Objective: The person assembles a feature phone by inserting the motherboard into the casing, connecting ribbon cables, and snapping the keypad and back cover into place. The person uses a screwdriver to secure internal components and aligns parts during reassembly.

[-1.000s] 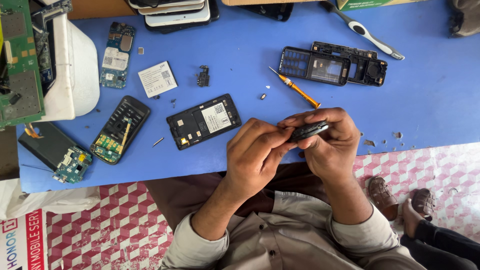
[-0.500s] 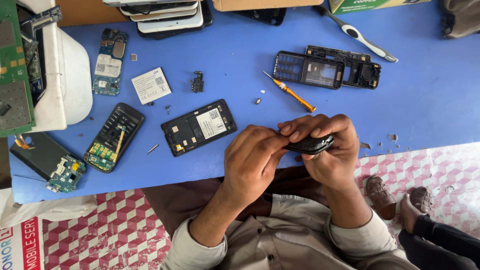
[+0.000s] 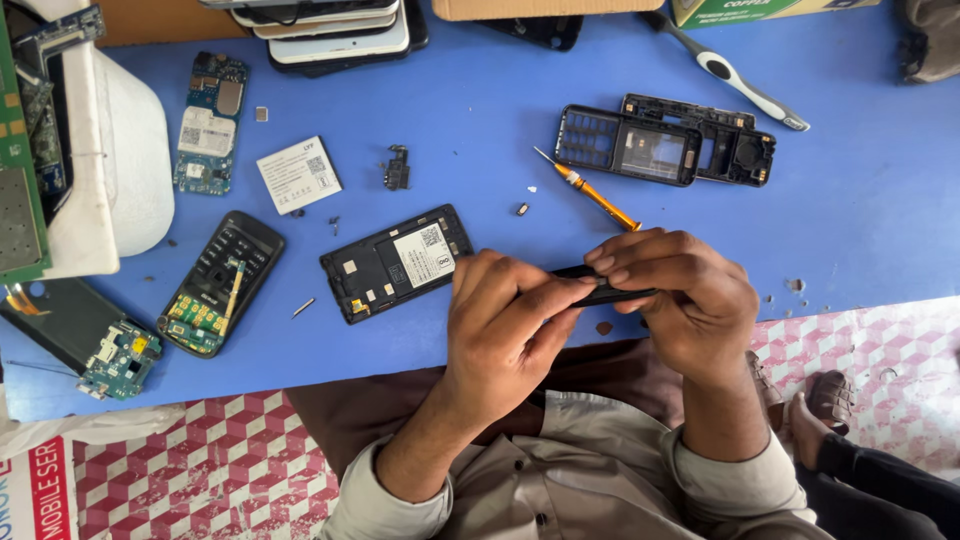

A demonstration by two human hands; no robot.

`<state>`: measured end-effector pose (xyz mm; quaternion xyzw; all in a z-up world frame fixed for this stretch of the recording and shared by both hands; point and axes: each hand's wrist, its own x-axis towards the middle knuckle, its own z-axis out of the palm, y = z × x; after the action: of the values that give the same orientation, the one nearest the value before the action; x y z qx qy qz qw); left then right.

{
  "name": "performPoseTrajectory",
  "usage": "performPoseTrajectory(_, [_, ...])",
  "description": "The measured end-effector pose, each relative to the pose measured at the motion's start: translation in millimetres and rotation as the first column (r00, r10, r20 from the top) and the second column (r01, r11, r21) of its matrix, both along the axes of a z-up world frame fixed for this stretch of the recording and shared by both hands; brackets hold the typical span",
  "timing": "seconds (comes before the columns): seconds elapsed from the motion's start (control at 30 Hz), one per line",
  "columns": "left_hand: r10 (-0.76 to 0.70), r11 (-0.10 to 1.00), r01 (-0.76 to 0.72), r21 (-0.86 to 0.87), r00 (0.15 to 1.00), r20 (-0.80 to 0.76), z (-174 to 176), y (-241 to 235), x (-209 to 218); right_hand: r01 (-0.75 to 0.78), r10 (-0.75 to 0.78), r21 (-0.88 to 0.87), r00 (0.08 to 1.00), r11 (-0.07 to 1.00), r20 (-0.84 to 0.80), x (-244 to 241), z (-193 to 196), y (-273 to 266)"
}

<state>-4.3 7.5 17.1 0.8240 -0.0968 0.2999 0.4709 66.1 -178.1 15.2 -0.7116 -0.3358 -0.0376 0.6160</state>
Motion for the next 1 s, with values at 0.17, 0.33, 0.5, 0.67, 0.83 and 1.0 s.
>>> performPoseTrajectory(0.17, [-0.116, 0.977, 0.106, -0.184, 0.992, -0.045, -0.6, 1.2, 0.2, 0.074, -0.061, 0.093, 0.989, 0.993, -0.136, -8.7, -11.7, -1.0])
performPoseTrajectory(0.33, [-0.201, 0.931, 0.168, -0.323, 0.977, -0.071, -1.7, 2.6, -0.3, -0.004, 0.031, 0.191, 0.990, 0.982, -0.139, -6.5, -17.9, -1.8])
performPoseTrajectory(0.5, [-0.150, 0.963, 0.134, -0.235, 0.987, -0.052, -5.7, 1.2, -2.6, -0.009, 0.041, 0.194, 0.986, 0.981, -0.160, -7.7, -21.0, -3.7])
performPoseTrajectory(0.67, [-0.171, 0.959, 0.150, -0.240, 0.983, -0.068, -9.0, -0.4, -4.0, 0.046, -0.026, 0.160, 0.991, 0.986, -0.129, -10.9, -22.2, -5.4])
performPoseTrajectory(0.83, [-0.148, 0.963, 0.133, -0.235, 0.988, -0.045, -9.5, 0.4, -4.0, -0.037, 0.055, 0.149, 0.992, 0.988, -0.117, -6.4, -15.6, -1.8])
performPoseTrajectory(1.0, [-0.136, 0.967, 0.123, -0.224, 0.990, -0.040, -6.9, 4.3, -2.1, -0.054, 0.054, 0.000, 0.997, 0.999, -0.050, -6.4, -4.3, 4.6])
